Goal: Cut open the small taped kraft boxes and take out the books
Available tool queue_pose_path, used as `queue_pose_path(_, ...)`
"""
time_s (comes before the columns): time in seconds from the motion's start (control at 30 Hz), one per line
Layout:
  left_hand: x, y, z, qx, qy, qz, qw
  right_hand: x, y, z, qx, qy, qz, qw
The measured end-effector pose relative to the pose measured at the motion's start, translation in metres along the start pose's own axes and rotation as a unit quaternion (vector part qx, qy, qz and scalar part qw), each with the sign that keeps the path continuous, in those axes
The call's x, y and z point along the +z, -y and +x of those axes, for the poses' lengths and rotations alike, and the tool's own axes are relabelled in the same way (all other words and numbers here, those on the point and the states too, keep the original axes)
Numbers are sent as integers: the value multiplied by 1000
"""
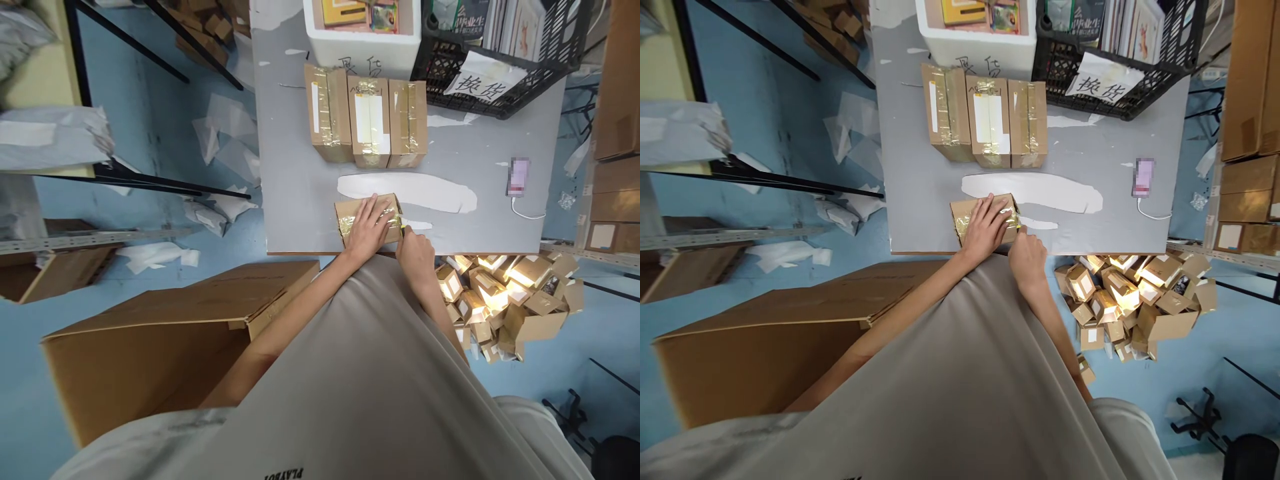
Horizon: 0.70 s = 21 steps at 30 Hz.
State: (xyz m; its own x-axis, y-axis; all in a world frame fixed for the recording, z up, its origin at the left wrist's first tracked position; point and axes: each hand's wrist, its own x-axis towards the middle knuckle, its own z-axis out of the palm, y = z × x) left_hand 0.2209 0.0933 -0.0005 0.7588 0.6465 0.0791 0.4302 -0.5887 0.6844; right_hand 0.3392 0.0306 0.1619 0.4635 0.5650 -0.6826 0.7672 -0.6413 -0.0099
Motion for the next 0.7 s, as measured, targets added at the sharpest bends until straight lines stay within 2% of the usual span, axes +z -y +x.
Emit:
queue_pose_path(0.23, 6, 1, 4, -23, -13, -7, 1000, 1, 3, 10, -7, -17, 9, 1000)
queue_pose_path(0.47, 6, -2, -2, -19, -10, 2, 1000, 9, -15, -13, -14, 0, 4, 1000)
queue_pose_path(0.7, 9, -4, -2, -28, -10, -3, 1000, 9, -7, 13, -16, 8, 6, 1000)
